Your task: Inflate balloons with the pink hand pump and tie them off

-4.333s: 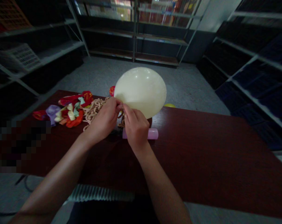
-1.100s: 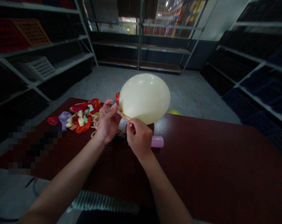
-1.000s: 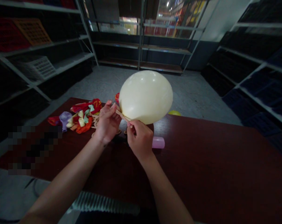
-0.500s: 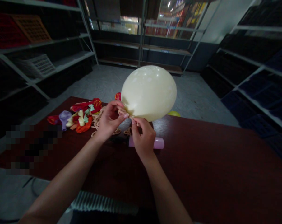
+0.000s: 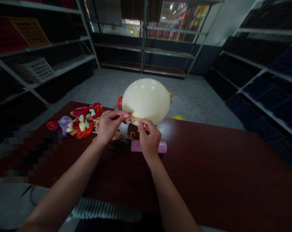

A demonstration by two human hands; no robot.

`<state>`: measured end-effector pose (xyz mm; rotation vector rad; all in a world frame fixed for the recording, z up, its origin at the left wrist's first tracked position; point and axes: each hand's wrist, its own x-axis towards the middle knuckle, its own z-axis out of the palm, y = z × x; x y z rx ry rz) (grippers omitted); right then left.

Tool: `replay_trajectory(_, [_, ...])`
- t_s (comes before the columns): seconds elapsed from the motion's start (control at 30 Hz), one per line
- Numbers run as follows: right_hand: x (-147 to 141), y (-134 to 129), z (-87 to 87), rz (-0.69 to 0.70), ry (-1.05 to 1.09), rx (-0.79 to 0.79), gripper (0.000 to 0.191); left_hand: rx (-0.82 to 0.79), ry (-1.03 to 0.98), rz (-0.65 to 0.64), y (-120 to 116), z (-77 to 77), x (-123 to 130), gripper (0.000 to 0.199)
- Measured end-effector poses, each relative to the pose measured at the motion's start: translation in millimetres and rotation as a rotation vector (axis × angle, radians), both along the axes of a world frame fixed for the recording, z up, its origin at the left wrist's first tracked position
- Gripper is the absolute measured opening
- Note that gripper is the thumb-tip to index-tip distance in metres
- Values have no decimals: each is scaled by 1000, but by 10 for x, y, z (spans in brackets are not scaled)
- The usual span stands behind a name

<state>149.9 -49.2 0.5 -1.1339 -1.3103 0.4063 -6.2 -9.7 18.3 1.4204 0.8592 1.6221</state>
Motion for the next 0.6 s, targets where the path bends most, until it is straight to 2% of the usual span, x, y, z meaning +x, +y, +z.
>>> replay_trajectory(0.2, [19,-2,28,6,-31,-48,17,-117,-265,-91,22,18,20,26])
replay_trajectory(0.33, [7,-16,42,14,-46,-65,18,-184,-383,-96,25,2,-6,35])
replay_trajectory(0.43, [10,-15,49,12,-63,-74,19,-194,-415,-112,27,5,-18,39])
replay_trajectory(0.6, [37,28,9,15,-86,-59,20,-190,-325,-195,34,30,-10,37])
